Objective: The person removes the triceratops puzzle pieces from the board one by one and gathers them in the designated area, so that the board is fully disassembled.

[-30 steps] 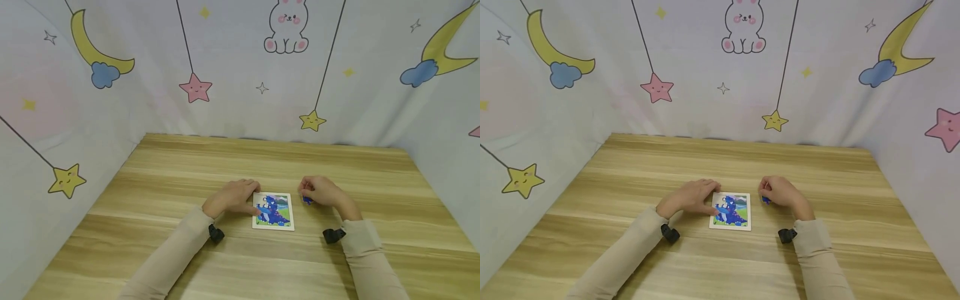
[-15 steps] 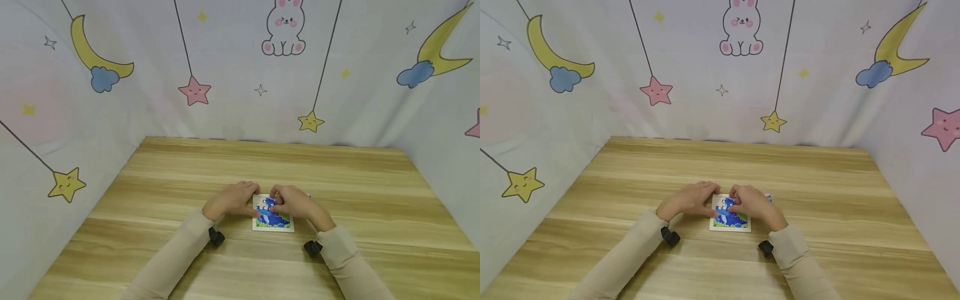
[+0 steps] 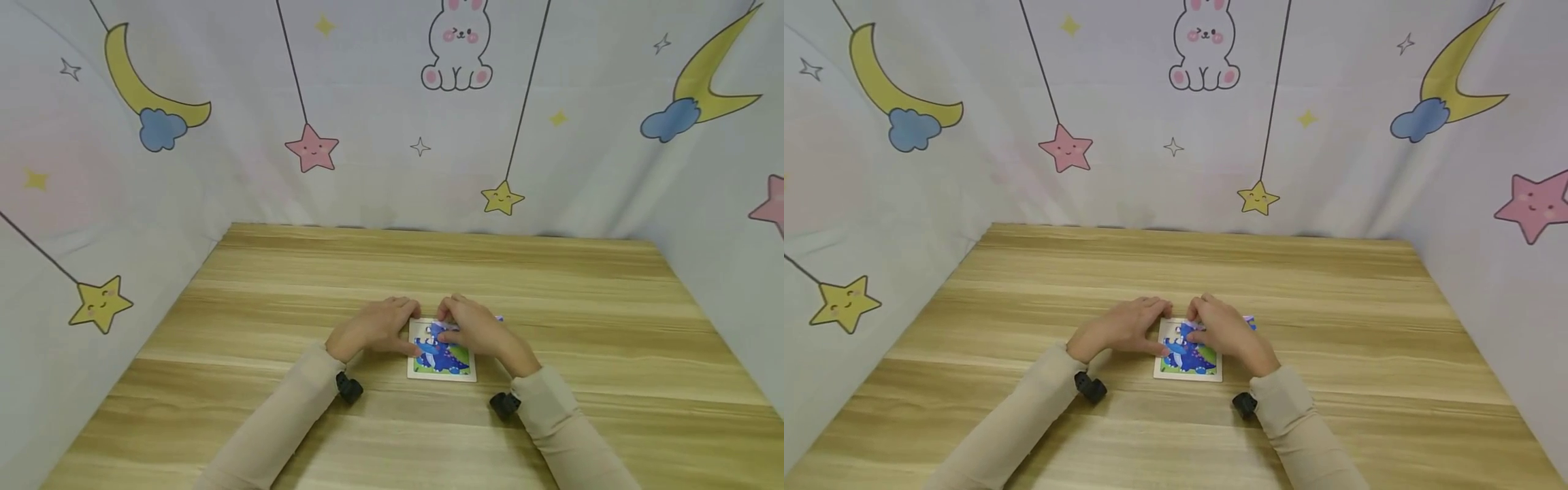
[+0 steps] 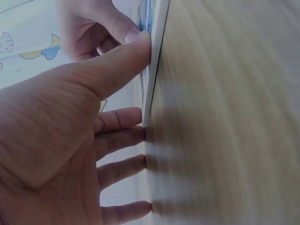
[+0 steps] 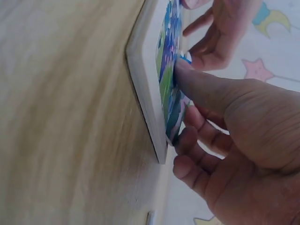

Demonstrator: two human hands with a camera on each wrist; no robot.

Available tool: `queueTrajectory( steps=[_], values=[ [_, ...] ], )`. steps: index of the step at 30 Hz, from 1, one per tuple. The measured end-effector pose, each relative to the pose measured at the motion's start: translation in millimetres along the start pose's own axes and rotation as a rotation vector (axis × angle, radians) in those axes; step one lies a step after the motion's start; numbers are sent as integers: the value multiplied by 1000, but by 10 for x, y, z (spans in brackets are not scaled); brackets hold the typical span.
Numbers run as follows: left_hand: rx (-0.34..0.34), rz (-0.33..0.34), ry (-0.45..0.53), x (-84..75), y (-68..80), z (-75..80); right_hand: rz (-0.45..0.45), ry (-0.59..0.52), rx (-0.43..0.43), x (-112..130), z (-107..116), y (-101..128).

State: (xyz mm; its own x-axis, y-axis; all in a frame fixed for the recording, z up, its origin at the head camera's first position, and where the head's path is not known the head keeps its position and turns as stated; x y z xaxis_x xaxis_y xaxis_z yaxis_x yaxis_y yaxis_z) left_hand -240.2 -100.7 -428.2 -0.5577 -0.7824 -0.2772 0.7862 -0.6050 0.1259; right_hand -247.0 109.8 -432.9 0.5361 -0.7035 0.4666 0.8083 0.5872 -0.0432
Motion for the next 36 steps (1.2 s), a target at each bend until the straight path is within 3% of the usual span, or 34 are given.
queueTrajectory(
  steps=[6,15,29,36],
  values=[
    [12,4,0,2,-12,-4,8,-60,7,0,12,-11],
    [6,14,-1,-4,-19,-25,25,-281,43,-269,232,52],
    [-5,-15,9,6,-16,-12,-112,-189,49,-853,701,377],
    [-1,-11,16,12,-11,-24,-151,-210,108,-1033,757,502]
  ],
)
Point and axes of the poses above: each hand's wrist, its own y-axis away from the middle knuckle, its own z-axis out of the back of the hand, x = y × z, the point moved 1 cm from there along -y, towards the middle knuckle, and after that the axes turned 2 degrees about -x, right-handed, at the moved point
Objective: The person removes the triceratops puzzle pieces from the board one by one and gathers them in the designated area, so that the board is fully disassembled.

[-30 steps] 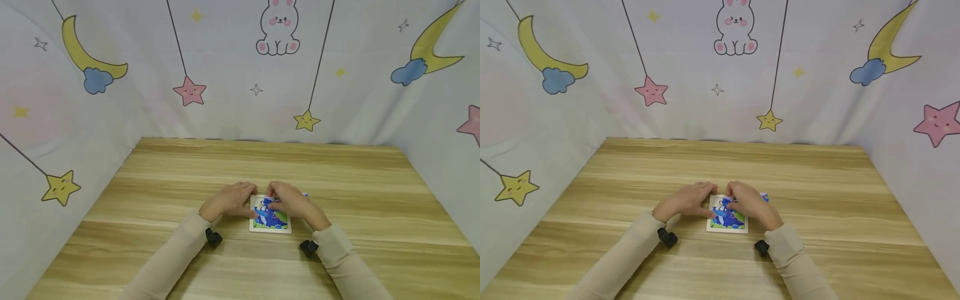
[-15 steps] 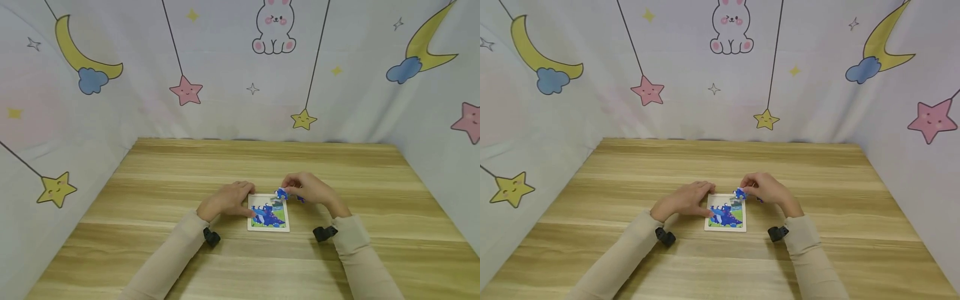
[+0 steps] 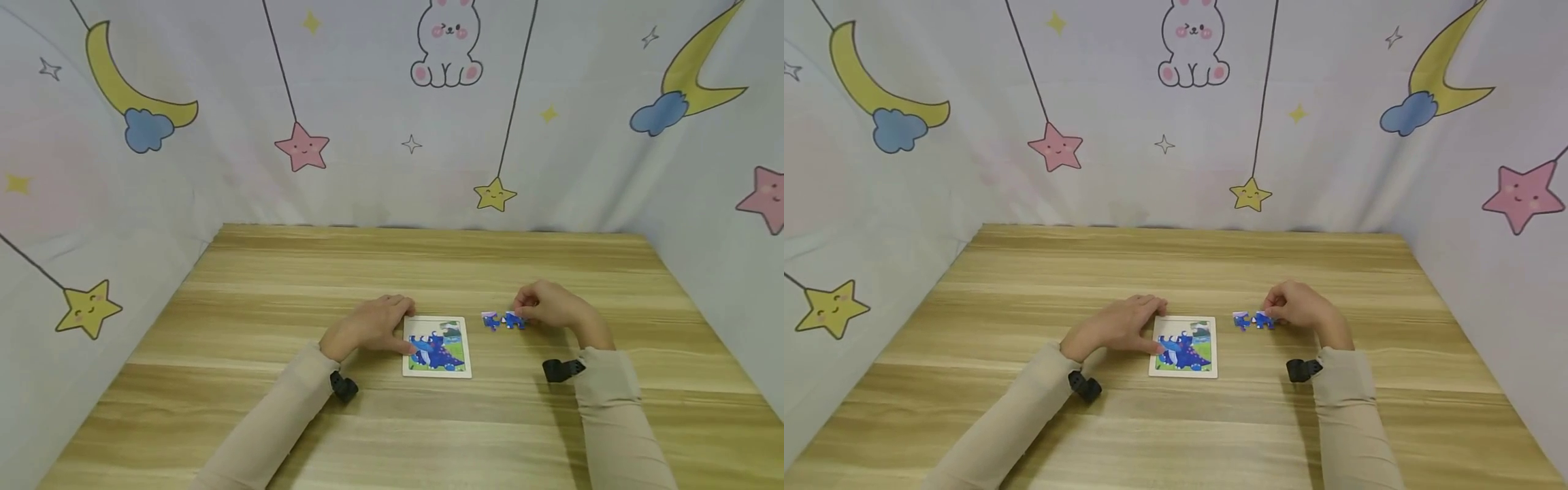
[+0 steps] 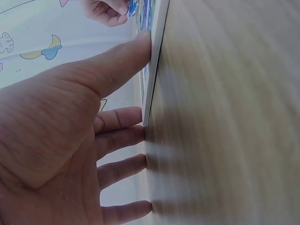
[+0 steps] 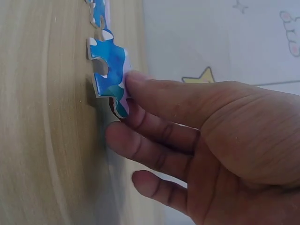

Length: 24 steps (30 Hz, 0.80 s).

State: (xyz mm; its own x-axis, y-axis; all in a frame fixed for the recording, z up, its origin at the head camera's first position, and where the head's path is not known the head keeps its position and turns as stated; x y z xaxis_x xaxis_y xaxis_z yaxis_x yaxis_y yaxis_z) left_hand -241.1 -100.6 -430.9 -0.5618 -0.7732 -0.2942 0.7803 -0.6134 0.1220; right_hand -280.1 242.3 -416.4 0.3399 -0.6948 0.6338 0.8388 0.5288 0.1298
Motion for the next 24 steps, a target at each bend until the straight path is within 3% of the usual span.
queueTrajectory(
  steps=[7,13,24],
  values=[
    [10,16,6,2,28,-31,22,65,-35,-34,-32,11],
    [1,14,1,0,28,-20,55,82,-85,112,-67,-35],
    [9,11,1,-2,-7,10,203,17,43,586,-522,-360]
  ],
)
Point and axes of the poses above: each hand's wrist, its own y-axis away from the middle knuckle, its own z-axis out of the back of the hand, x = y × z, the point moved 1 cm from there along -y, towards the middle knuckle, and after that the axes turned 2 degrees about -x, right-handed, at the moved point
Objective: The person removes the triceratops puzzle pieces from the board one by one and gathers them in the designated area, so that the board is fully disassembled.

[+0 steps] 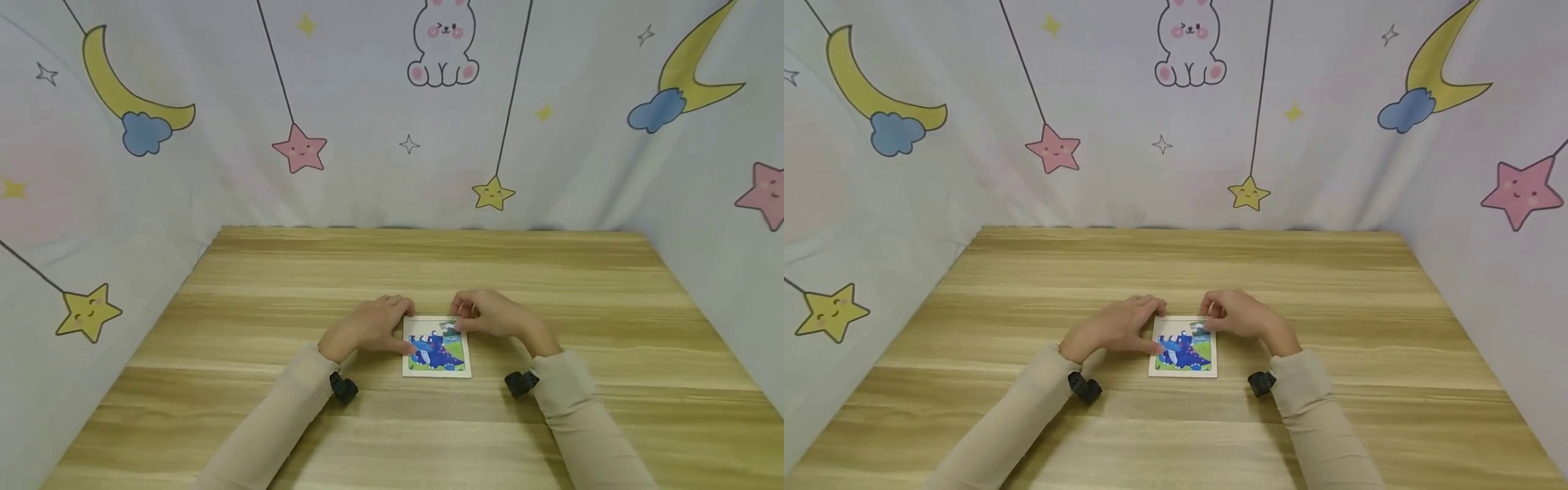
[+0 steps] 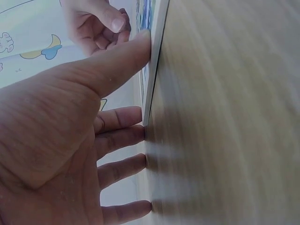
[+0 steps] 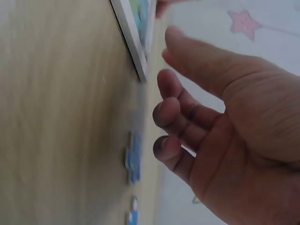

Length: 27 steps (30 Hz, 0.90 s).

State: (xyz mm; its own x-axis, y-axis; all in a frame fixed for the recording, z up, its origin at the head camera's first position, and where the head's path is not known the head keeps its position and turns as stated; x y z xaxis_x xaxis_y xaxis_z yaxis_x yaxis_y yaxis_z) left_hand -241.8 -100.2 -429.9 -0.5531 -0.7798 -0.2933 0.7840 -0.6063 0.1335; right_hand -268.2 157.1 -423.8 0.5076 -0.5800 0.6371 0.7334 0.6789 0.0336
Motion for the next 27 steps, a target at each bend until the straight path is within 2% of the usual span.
queueTrajectory(
  steps=[4,12,19,27],
  values=[
    [2,-2,0,-10,-23,17,3,7,40,47,-102,-71],
    [2,-7,2,-37,-26,40,-32,22,6,42,-67,-17],
    [1,-14,-3,-28,-6,39,-81,-83,24,-93,147,102],
    [3,-11,1,-25,15,26,-133,-68,-85,-352,541,484]
  ],
)
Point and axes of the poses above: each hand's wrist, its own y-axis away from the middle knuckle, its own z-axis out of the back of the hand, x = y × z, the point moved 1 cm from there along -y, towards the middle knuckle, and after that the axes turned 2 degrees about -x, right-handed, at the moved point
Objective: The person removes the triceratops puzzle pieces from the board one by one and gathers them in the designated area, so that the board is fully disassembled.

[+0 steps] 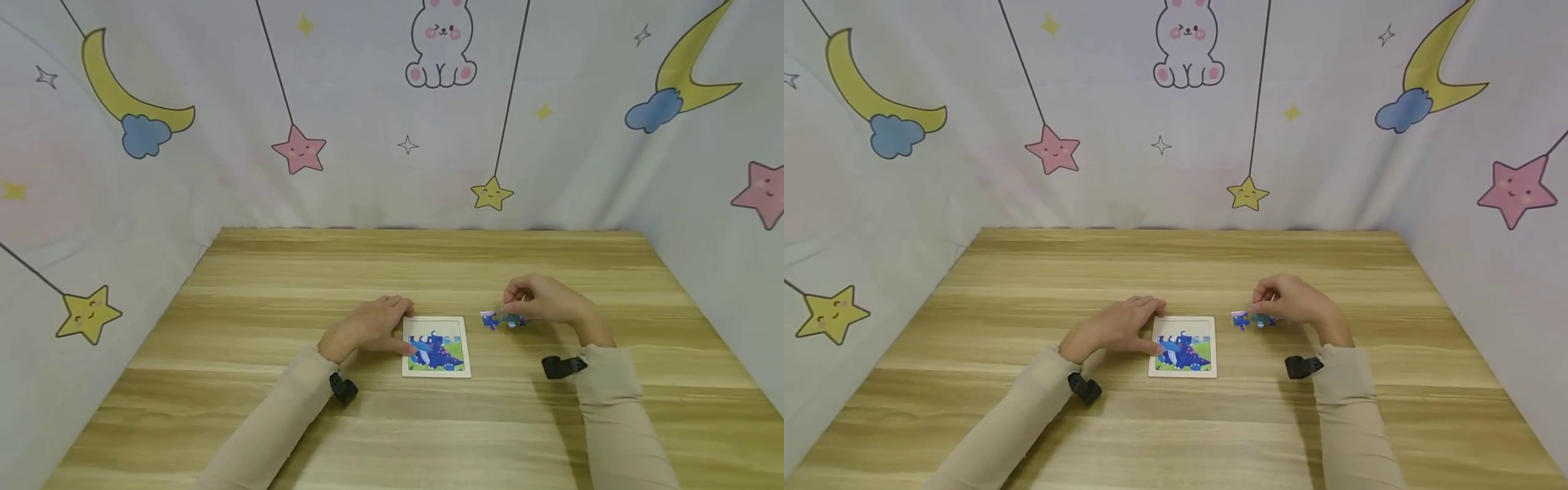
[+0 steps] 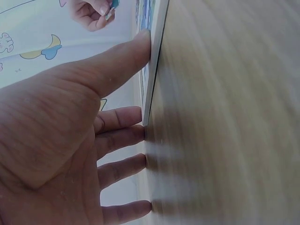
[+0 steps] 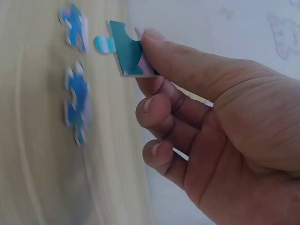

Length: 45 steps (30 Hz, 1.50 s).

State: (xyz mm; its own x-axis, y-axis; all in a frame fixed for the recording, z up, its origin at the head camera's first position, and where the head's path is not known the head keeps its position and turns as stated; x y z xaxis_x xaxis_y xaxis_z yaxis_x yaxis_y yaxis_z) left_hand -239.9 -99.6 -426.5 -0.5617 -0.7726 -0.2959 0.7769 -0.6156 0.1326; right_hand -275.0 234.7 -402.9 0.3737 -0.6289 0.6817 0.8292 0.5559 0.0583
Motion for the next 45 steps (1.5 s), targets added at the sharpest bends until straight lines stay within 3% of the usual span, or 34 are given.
queueTrajectory(
  steps=[8,17,23,32,45],
  values=[
    [-10,-3,2,29,-1,-15,-53,-6,-14,-269,197,198],
    [-20,-14,-5,28,-1,-2,-139,-55,-5,-420,185,250],
    [-37,-46,-10,33,7,6,-151,-25,-20,-452,173,232],
    [42,-78,-7,88,27,18,-115,70,-135,-264,132,169],
    [22,-36,-89,61,5,-19,30,55,-62,162,-295,-201]
  ],
)
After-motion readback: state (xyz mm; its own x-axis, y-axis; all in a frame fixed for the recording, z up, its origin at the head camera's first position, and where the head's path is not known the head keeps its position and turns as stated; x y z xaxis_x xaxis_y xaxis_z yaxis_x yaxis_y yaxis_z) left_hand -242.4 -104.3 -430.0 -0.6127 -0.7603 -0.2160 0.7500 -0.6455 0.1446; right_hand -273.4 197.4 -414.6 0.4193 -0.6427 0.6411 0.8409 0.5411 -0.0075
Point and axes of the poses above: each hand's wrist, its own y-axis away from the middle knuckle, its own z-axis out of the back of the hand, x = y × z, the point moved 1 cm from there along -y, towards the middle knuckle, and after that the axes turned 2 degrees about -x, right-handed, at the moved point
